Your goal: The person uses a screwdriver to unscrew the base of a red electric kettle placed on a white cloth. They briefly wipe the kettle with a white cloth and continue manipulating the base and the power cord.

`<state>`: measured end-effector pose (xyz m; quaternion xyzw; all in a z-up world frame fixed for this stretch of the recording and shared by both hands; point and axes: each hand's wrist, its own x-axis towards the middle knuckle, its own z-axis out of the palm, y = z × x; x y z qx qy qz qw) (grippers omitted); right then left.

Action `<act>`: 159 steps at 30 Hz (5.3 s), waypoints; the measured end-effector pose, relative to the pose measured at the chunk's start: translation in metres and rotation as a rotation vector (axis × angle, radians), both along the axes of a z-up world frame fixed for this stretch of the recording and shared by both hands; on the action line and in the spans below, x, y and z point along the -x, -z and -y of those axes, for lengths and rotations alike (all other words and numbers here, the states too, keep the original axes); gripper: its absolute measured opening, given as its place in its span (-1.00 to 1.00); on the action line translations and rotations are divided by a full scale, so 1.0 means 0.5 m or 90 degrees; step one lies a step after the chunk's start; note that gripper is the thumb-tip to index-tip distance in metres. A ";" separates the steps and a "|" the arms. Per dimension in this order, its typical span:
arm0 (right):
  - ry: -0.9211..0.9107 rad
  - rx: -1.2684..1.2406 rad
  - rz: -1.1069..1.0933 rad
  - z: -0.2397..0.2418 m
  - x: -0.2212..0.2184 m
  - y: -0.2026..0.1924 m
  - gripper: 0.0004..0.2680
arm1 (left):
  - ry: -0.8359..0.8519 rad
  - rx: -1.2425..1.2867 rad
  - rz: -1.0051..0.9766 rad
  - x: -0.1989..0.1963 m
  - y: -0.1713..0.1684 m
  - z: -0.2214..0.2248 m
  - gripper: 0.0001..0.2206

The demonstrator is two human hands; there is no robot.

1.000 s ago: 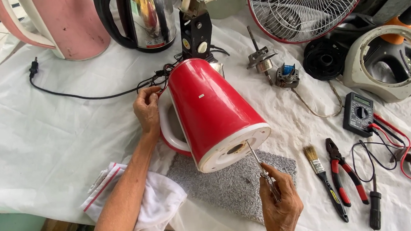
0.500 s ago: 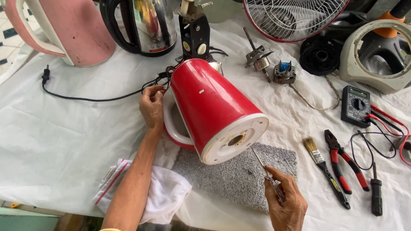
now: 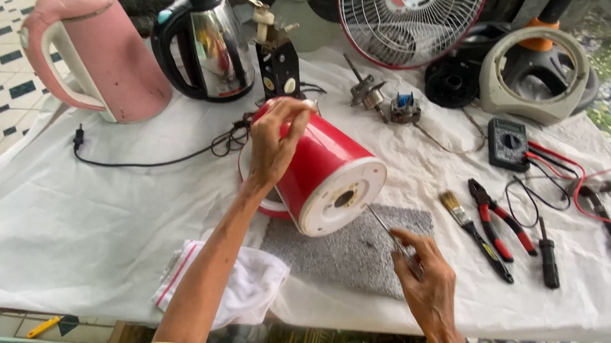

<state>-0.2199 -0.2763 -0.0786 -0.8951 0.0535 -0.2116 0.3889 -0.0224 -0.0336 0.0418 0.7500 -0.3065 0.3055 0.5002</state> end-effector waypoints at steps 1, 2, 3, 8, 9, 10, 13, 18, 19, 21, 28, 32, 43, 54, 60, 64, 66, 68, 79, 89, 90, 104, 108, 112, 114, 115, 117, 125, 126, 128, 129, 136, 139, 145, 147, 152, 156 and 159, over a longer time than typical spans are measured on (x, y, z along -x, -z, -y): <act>0.003 -0.001 -0.004 -0.001 -0.008 0.006 -0.71 | 0.003 -0.001 -0.004 -0.010 0.005 0.012 -0.77; -0.016 -0.010 0.005 -0.001 -0.015 0.011 -0.71 | 0.038 0.003 -0.029 -0.020 0.010 0.024 -0.76; -0.037 -0.019 0.021 -0.002 -0.028 0.016 -0.71 | 0.071 0.005 -0.047 -0.032 0.010 0.035 -0.74; -0.047 0.029 0.065 -0.015 -0.055 0.008 -0.74 | 0.088 -0.037 -0.040 -0.089 0.048 0.079 -0.74; -0.049 0.037 0.090 -0.016 -0.060 0.006 -0.75 | 0.091 -0.057 -0.043 -0.097 0.054 0.088 -0.73; -0.049 0.037 0.090 -0.020 -0.058 -0.006 -0.75 | 0.091 -0.057 -0.043 -0.101 0.055 0.090 -0.73; -0.041 -0.037 0.114 -0.024 -0.051 -0.025 -0.74 | 0.092 -0.029 -0.132 -0.102 0.062 0.094 -0.79; -0.026 -0.022 0.136 -0.018 -0.046 -0.041 -0.74 | 0.079 -0.093 -0.118 -0.083 0.057 0.093 -0.83; -0.025 -0.024 0.135 -0.021 -0.049 -0.046 -0.74 | 0.079 -0.096 -0.119 -0.085 0.058 0.093 -0.83; -0.045 -0.033 0.139 -0.025 -0.053 -0.058 -0.74 | 0.089 -0.098 -0.122 -0.086 0.059 0.092 -0.85; -0.039 -0.016 0.150 -0.025 -0.055 -0.035 -0.72 | 0.083 -0.108 -0.117 -0.091 0.063 0.092 -0.87; -0.041 -0.024 0.161 -0.026 -0.056 -0.033 -0.72 | 0.074 -0.119 -0.113 -0.090 0.060 0.091 -0.88; -0.035 -0.029 0.168 -0.027 -0.063 -0.013 -0.71 | 0.075 -0.132 -0.135 -0.088 0.057 0.088 -0.88; -0.007 0.054 0.200 -0.046 -0.055 -0.011 -0.69 | 0.070 -0.144 -0.122 -0.092 0.063 0.086 -0.89; -0.013 0.054 0.210 -0.049 -0.061 0.001 -0.70 | 0.074 -0.154 -0.107 -0.093 0.065 0.085 -0.90; -0.025 0.011 0.210 -0.051 -0.063 -0.006 -0.69 | 0.069 -0.160 -0.098 -0.098 0.067 0.088 -0.91; -0.001 0.122 0.208 -0.058 -0.063 0.000 -0.69 | 0.075 -0.161 -0.096 -0.096 0.068 0.089 -0.91; -0.009 0.160 0.191 -0.057 -0.059 -0.016 -0.69 | 0.069 -0.179 -0.093 -0.096 0.065 0.087 -0.90; -0.075 -0.051 0.071 -0.026 -0.079 -0.029 -0.83 | 0.070 -0.210 -0.095 -0.097 0.072 0.088 -0.72; -0.069 -0.216 0.020 -0.020 -0.087 -0.069 -0.75 | 0.074 -0.211 -0.077 -0.098 0.069 0.083 -0.69; -0.060 -0.158 0.054 -0.023 -0.084 -0.078 -0.70 | 0.073 -0.212 -0.081 -0.095 0.066 0.082 -0.69; -0.108 -0.496 -0.024 -0.004 -0.107 -0.042 -0.86 | 0.068 -0.222 -0.076 -0.090 0.060 0.087 -0.67; -0.166 -0.825 -0.129 0.000 -0.123 0.017 -0.87 | 0.070 -0.225 -0.095 -0.097 0.069 0.088 -0.66; -0.177 -0.826 -0.124 -0.012 -0.110 0.014 -0.86 | 0.066 -0.223 -0.094 -0.093 0.074 0.086 -0.65; -0.173 -0.743 -0.096 -0.016 -0.105 -0.001 -0.82 | 0.057 -0.224 -0.100 -0.097 0.072 0.088 -0.65; -0.174 -0.741 -0.094 -0.021 -0.102 -0.011 -0.82 | 0.057 -0.223 -0.099 -0.097 0.072 0.088 -0.65; -0.172 -0.649 -0.021 -0.032 -0.096 -0.032 -0.82 | 0.055 -0.238 -0.113 -0.098 0.070 0.086 -0.65; -0.112 -0.361 0.014 -0.028 -0.089 -0.066 -0.73 | 0.049 -0.226 -0.134 -0.098 0.071 0.089 -0.67; -0.082 -0.282 0.002 -0.028 -0.086 -0.071 -0.71 | 0.052 -0.222 -0.144 -0.097 0.071 0.089 -0.67; -0.073 -0.228 0.033 -0.035 -0.090 -0.069 -0.75 | 0.050 -0.225 -0.141 -0.098 0.068 0.088 -0.67; -0.060 -0.176 0.060 -0.038 -0.088 -0.065 -0.80 | 0.051 -0.230 -0.142 -0.097 0.070 0.090 -0.67; -0.054 -0.189 0.071 -0.040 -0.094 -0.058 -0.83 | 0.052 -0.231 -0.138 -0.092 0.062 0.089 -0.68; -0.047 -0.267 0.021 -0.044 -0.082 -0.070 -0.84 | 0.050 -0.230 -0.162 -0.082 0.062 0.089 -0.68; -0.111 -0.639 -0.028 -0.045 -0.093 -0.057 -0.82 | 0.061 -0.227 -0.118 -0.086 0.062 0.087 -0.68; -0.137 -0.760 -0.065 -0.034 -0.103 -0.034 -0.83 | 0.065 -0.234 -0.120 -0.085 0.061 0.087 -0.70; -0.173 -0.840 -0.092 -0.024 -0.113 -0.014 -0.82 | 0.066 -0.228 -0.123 -0.090 0.063 0.087 -0.69; -0.163 -0.730 -0.064 -0.032 -0.095 -0.054 -0.82 | 0.050 -0.238 -0.135 -0.095 0.070 0.088 -0.69; -0.186 -0.667 -0.067 -0.024 -0.106 -0.039 -0.76 | 0.042 -0.247 -0.141 -0.097 0.068 0.086 -0.68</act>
